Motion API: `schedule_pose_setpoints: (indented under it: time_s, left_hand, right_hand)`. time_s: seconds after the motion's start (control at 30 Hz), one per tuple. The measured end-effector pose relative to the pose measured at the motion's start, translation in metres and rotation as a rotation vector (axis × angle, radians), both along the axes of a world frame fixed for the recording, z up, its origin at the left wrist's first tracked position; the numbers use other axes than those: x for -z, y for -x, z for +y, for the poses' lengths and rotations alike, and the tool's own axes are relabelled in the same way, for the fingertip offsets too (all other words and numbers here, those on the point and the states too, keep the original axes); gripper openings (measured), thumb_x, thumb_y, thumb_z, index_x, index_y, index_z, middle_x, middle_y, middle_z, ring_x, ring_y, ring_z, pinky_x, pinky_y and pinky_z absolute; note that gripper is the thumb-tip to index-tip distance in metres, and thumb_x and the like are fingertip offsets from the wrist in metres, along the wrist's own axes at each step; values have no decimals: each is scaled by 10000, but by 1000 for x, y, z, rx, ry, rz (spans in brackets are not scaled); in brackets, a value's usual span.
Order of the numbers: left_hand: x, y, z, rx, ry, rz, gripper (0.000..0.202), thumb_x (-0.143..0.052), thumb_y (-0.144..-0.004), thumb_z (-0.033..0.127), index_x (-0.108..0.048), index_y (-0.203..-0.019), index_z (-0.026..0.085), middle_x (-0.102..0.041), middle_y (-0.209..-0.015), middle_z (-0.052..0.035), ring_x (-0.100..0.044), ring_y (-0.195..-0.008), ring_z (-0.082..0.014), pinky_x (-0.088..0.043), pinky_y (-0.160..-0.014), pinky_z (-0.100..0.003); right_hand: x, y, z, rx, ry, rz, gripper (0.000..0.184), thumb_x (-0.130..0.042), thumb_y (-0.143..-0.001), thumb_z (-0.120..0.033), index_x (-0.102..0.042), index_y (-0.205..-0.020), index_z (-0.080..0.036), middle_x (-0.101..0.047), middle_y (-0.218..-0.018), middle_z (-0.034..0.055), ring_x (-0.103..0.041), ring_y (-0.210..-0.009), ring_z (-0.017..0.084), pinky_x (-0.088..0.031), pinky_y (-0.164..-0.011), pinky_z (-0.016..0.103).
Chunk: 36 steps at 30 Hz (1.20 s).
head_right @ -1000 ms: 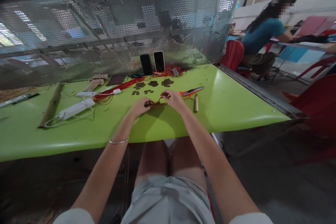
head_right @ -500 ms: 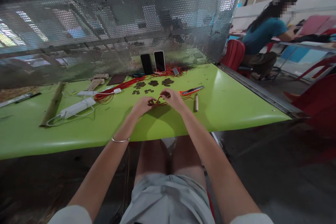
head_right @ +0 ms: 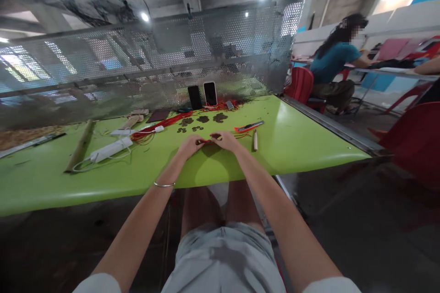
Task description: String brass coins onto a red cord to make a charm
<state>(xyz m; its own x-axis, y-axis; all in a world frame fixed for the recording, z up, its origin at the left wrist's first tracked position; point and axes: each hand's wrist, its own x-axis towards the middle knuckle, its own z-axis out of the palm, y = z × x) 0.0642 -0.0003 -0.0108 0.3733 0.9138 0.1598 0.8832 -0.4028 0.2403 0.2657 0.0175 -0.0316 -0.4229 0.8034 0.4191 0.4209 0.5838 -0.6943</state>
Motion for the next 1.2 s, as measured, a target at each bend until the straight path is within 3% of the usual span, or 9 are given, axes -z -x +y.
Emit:
schedule_pose_setpoints:
  time_s: [0.3,0.47,0.6,0.7,0.77,0.9,1.03,1.13,1.2]
  left_hand:
    - [-2,3,3,2,-5,21,239,-517,-898,330,-592,-1034,148,-613,-1031,-68,-599,-895,-158,-517,-792,-356]
    - [-1,2,1,-2,1,45,257,-519,-897,326,-580,-1067,142,-606,-1053,-72,-599,-907,-166,-518,-794,-366]
    - [-2,-2,-1,-7,12,67,269,-527,-893,324,-573,-1084,140,-597,-1078,-77,-594,-941,-178,-512,-816,-384]
    - [-5,-3,-2,-15,26,76,268,-523,-895,330,-574,-1084,148,-601,-1071,-75,-597,-929,-173,-513,-810,-375]
    - [-7,-4,-3,-25,37,78,264,-519,-897,332,-576,-1078,148,-604,-1060,-73,-599,-914,-168,-517,-798,-366]
    - [-9,-5,-6,-52,53,75,263,-518,-898,331,-576,-1074,144,-603,-1059,-73,-600,-905,-166,-521,-786,-360]
    - [-10,-4,-8,-53,53,57,258,-518,-898,323,-576,-1072,141,-604,-1056,-73,-601,-904,-165,-523,-784,-360]
    - [-8,-2,-9,-19,44,27,254,-514,-900,329,-583,-1057,141,-610,-1041,-69,-602,-893,-162,-522,-785,-359]
    - [-5,-1,-8,-6,26,-4,264,-515,-899,335,-580,-1067,142,-607,-1053,-71,-601,-905,-167,-519,-796,-366]
  right_hand:
    - [6,0,3,32,-73,-251,218,-538,-897,-327,-603,-987,-140,-626,-958,49,-608,-814,139,-523,-746,335]
    - [0,4,-5,43,-150,-259,311,-558,-883,-327,-554,-1136,-146,-617,-997,57,-609,-827,156,-515,-755,359]
    - [-8,14,-13,-1,-224,-239,413,-652,-793,-233,-562,-1193,-179,-625,-1072,71,-589,-949,196,-459,-854,382]
    - [-10,22,-15,-21,-240,-203,410,-628,-767,-125,-605,-1170,-193,-665,-992,64,-594,-942,196,-438,-851,331]
    - [-10,23,-13,-22,-233,-159,359,-603,-784,-120,-622,-1138,-179,-676,-902,51,-610,-876,183,-448,-819,329]
    - [-8,18,-10,-20,-187,-7,205,-608,-838,-267,-634,-995,-139,-652,-812,19,-612,-746,143,-490,-746,340]
    - [-14,10,-19,3,-132,217,231,-603,-835,-354,-629,-895,-133,-628,-766,22,-588,-669,123,-503,-659,304]
    - [-32,9,-45,1,-126,432,266,-598,-808,-408,-630,-922,-171,-604,-762,35,-558,-655,127,-486,-609,279]
    - [-51,12,-79,-34,-123,584,289,-540,-830,-457,-614,-958,-209,-590,-794,31,-557,-684,126,-485,-628,272]
